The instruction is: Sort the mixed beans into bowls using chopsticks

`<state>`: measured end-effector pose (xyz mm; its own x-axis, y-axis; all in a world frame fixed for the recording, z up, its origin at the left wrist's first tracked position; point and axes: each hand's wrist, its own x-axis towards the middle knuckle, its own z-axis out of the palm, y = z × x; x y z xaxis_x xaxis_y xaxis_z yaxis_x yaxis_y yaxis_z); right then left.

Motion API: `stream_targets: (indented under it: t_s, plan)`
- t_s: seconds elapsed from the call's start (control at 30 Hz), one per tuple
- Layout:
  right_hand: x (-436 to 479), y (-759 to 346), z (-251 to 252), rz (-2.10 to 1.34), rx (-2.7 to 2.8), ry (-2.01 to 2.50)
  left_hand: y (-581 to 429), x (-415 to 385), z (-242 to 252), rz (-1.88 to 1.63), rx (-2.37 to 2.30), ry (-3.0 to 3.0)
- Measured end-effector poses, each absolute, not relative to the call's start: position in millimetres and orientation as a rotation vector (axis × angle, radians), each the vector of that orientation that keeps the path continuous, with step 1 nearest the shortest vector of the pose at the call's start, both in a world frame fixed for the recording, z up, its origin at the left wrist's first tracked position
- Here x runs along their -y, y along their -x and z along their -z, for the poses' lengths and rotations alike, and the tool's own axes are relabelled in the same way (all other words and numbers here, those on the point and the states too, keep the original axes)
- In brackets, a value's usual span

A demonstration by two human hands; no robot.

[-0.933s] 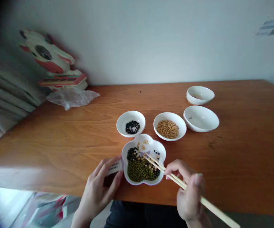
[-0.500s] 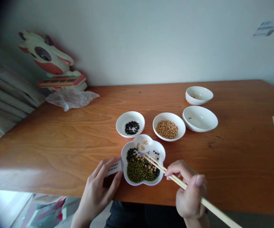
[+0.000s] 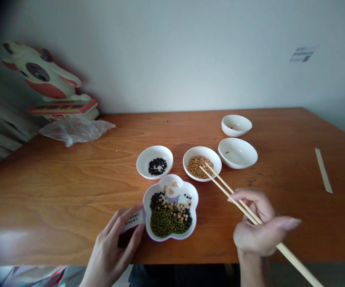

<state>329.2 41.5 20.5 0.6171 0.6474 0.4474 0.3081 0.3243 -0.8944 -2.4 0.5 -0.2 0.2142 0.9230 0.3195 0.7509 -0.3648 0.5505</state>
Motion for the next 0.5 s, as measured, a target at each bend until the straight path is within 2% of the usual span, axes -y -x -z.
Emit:
stream_targets:
  t_s: [0.1,0.33,0.5]
  plan:
    - [-39.7,-324.9,-18.4,-0.231,0.947,1.191,1.7,-0.7,-0.8,-0.914,-1.568,-2.222]
    - [-16.0,-289.2,-15.8,-0.612,1.226,1.158,1.3,-1.7,-2.9,-0.902,-1.571,-2.199]
    - [-14.8,-272.4,-9.3,-0.732,1.302,1.193,1.1,0.3,-2.7,-0.885,-1.576,-2.185]
